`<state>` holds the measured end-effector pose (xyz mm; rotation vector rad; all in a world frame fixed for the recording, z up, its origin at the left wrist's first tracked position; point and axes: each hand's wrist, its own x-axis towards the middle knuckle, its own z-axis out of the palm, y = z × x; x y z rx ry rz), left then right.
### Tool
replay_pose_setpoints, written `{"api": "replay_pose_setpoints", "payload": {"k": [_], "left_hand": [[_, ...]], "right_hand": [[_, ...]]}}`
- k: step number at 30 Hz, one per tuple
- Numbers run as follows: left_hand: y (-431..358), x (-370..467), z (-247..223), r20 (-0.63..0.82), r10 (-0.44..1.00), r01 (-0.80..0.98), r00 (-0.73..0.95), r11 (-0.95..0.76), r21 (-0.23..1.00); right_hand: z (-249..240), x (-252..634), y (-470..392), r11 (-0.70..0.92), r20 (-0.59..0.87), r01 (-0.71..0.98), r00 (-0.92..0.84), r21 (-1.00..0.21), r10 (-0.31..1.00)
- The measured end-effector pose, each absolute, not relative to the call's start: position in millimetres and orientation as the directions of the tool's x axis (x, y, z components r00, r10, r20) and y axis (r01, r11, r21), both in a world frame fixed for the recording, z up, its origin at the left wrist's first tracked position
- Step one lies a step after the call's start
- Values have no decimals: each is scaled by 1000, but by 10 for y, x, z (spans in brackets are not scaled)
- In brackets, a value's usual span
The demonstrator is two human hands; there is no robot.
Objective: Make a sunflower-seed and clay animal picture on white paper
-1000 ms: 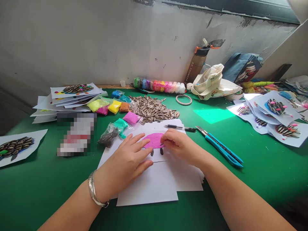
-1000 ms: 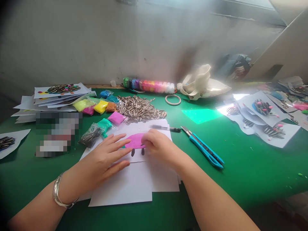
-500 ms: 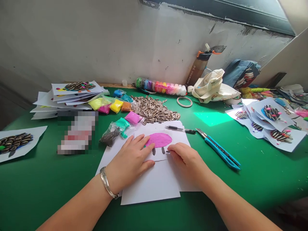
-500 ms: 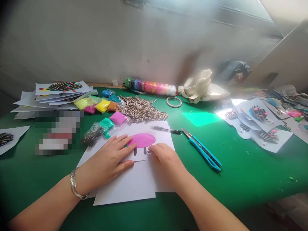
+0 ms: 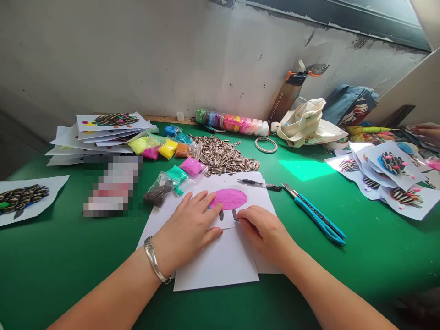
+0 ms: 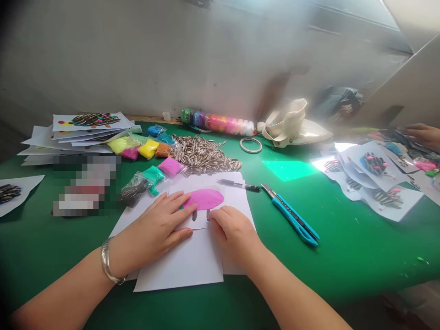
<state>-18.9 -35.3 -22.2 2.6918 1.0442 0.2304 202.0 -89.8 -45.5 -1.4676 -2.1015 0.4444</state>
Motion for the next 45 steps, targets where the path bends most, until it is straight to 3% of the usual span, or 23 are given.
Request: {"api": "replay_pose_setpoints", "payload": {"k": [8,14,21,28,37,45], "left_hand": [[-350,-186,-209,29,680,646,733,-709,285],[-350,-177,-197,1,678,654,735,-709,264],[-354,-187,-211,-2,680,656,733,-707,263],[-347,-171,-183,-41,687,670,726,-693,266],[-352,-175,-193,-47,685,672,727,-696,251],[-350,-176,-184,-71,689,682,721,-687,251]], "right_hand": [[-455,1997,-868,329,207,789,-257,-519,944],[-450,2007,-865,338,233,738,-247,-584,941],[-451,1943,-842,317,216,803,-237,-505,947],[-463,2000,-851,323,264,730,-200,-602,944],[-484,1968,-853,380,278,798,-276,-467,920],[-481,1999,-849,353,286,759,-227,-548,931]]}}
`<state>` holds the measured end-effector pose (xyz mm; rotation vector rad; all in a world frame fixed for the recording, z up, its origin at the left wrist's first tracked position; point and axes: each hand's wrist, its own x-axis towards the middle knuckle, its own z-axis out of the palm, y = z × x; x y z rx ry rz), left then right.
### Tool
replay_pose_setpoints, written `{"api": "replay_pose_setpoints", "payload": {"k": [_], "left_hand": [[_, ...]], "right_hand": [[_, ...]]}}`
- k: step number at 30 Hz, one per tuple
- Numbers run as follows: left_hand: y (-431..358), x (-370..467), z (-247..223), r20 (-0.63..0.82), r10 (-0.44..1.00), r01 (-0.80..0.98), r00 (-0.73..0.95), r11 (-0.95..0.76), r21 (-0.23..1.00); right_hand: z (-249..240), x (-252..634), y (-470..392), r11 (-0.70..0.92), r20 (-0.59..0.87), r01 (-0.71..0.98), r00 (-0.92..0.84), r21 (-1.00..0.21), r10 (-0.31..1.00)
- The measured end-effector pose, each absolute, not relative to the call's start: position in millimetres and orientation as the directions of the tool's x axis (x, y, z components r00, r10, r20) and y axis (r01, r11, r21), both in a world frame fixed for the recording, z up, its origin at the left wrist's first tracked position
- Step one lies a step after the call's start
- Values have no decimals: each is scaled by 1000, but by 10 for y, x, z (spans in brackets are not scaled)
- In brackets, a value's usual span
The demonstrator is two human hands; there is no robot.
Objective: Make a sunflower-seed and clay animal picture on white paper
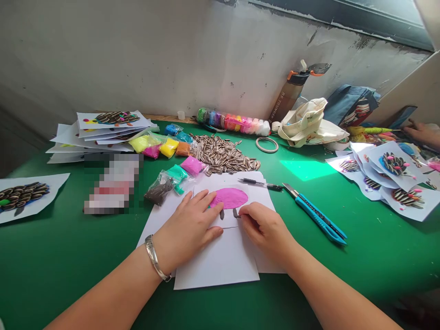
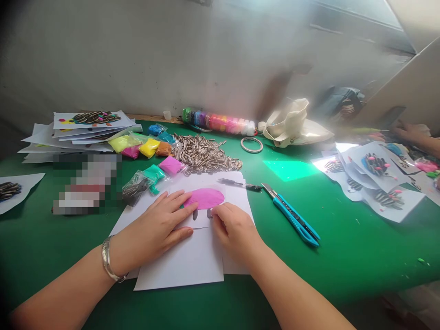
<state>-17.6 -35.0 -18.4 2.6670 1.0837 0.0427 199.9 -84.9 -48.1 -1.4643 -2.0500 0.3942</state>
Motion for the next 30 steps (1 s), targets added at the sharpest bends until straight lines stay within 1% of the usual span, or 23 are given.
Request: {"api": "replay_pose_setpoints", "payload": {"k": [4,9,14,21,27,30], "left_hand": [[-351,-172,-186,-73,689,681,721,-686,255],[-350,-165,-164,-94,688,686,720,-684,249],[-343,-159,-159,-103,689,690,717,-681,247],[-344,-173,-194,-62,692,679,719,-681,274],[-345,-172,-187,-65,694,682,717,-679,272],[-344,-172,-186,-46,692,674,720,-682,284]], "right_hand": [[-488,1989,-841,352,277,782,-237,-514,931],[-487,1992,-844,355,298,765,-221,-538,929],[-476,1982,-840,350,279,786,-234,-510,931],[-468,1989,-853,321,287,764,-184,-559,940],[-478,1987,-845,320,259,798,-213,-510,942],[-461,1985,-846,322,269,788,-206,-525,941]]}}
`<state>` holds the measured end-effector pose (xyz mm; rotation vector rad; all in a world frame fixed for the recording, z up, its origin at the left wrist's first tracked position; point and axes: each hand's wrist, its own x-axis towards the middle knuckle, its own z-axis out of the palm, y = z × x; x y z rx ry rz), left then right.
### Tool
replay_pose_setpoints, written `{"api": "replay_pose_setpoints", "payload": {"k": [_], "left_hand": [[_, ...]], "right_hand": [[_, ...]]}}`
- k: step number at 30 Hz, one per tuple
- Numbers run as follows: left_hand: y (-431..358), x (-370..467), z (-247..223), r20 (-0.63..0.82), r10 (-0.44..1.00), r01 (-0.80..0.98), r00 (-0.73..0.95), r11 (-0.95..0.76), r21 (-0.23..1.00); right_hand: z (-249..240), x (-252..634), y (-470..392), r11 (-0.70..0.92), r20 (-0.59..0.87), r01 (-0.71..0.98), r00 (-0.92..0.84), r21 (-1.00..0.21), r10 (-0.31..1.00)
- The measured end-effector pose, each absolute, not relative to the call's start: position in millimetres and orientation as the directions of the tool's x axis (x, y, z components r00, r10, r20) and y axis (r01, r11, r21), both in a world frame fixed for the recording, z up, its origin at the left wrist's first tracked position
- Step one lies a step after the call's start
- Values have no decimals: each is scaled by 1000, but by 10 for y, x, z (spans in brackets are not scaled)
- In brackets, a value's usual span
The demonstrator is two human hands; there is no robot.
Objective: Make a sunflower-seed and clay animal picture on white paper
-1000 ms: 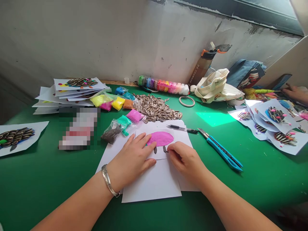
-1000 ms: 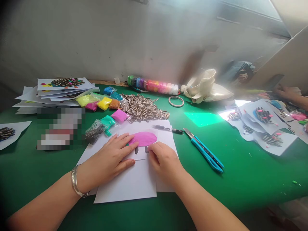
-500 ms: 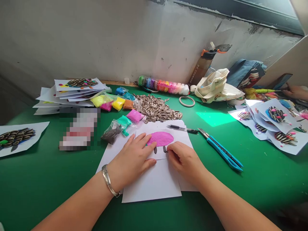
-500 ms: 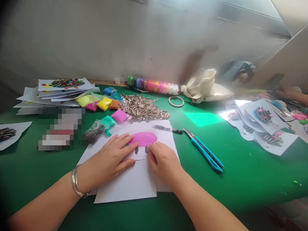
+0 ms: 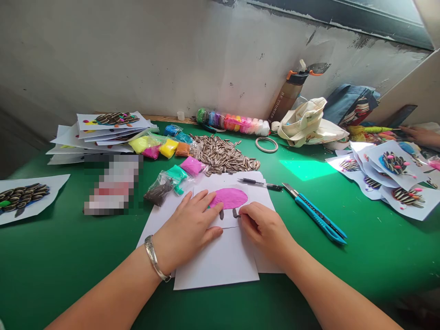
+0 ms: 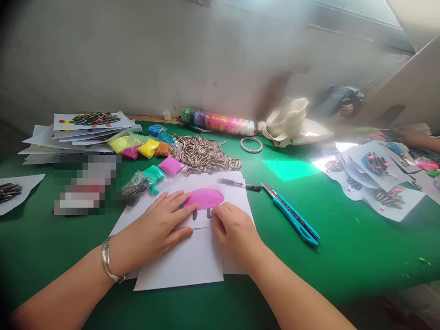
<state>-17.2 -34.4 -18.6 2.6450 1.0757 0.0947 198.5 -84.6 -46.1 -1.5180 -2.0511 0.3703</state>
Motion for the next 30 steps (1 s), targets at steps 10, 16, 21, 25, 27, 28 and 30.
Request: {"api": "replay_pose_setpoints", "payload": {"k": [10,16,21,25,27,28,30], "left_hand": [[-349,-179,-197,-18,689,663,724,-689,293],[-352,-184,-201,-22,687,664,726,-693,282],[-349,-188,-207,-29,685,665,728,-695,274],[-350,-185,-204,-23,683,660,730,-695,284],[-351,-185,-207,-15,684,657,730,-695,292],[-352,-186,-210,-6,686,656,728,-694,297],[-353,-187,-216,8,691,656,723,-691,304]], "right_hand": [[-459,1986,-851,330,271,780,-212,-532,939],[-457,1976,-859,346,275,761,-226,-548,934],[-457,1969,-854,346,272,770,-230,-537,934],[-458,1973,-851,337,283,766,-209,-548,936],[-456,1971,-850,333,264,778,-222,-533,939],[-454,1969,-850,334,257,780,-227,-530,939],[-452,1968,-850,337,265,772,-224,-539,938]]}}
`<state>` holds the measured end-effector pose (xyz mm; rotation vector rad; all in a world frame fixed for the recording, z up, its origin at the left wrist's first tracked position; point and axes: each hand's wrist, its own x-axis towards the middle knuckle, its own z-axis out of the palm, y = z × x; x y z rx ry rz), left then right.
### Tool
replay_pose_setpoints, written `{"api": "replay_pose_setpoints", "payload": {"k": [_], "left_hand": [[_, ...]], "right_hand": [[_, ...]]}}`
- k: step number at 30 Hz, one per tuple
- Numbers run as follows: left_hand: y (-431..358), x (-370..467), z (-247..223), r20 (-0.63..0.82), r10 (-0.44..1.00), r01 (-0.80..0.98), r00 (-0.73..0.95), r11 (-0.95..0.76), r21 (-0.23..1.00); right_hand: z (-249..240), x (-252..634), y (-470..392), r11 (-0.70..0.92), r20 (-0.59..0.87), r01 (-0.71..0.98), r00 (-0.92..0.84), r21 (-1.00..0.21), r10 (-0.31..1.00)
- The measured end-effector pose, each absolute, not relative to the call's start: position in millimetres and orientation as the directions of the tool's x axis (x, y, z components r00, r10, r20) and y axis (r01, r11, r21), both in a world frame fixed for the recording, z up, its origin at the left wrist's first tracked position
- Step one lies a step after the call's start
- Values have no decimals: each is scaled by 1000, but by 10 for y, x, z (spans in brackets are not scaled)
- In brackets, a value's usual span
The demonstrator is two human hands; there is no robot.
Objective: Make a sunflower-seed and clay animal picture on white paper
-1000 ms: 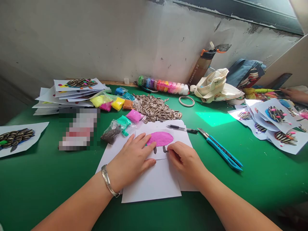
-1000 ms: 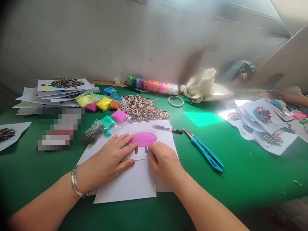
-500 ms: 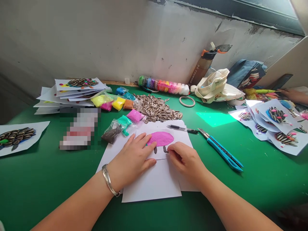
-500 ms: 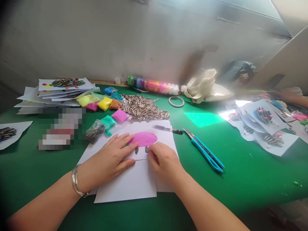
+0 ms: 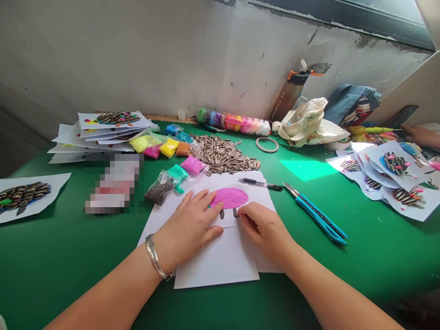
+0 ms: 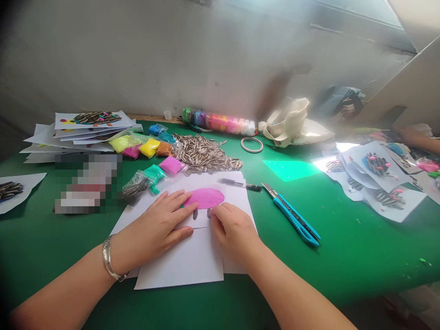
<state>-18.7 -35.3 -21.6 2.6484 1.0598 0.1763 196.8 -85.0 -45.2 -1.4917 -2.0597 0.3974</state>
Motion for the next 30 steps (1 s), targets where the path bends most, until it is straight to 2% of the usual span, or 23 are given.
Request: {"api": "replay_pose_setpoints", "payload": {"k": [9,12,17,24,30], "left_hand": [[-349,-178,-183,-38,687,668,725,-689,281],[-351,-183,-194,-13,687,659,727,-692,295],[-351,-193,-222,15,690,652,723,-690,316],[-350,-180,-188,-52,687,672,724,-688,273],[-350,-175,-175,-64,688,676,723,-686,270]], "right_hand": [[-465,1970,-854,338,270,762,-220,-553,937],[-465,1971,-851,332,296,746,-188,-577,936],[-456,1964,-845,345,265,761,-232,-550,936],[-491,2003,-856,337,337,694,-142,-637,931],[-486,2015,-842,368,402,697,-124,-615,907]]}}
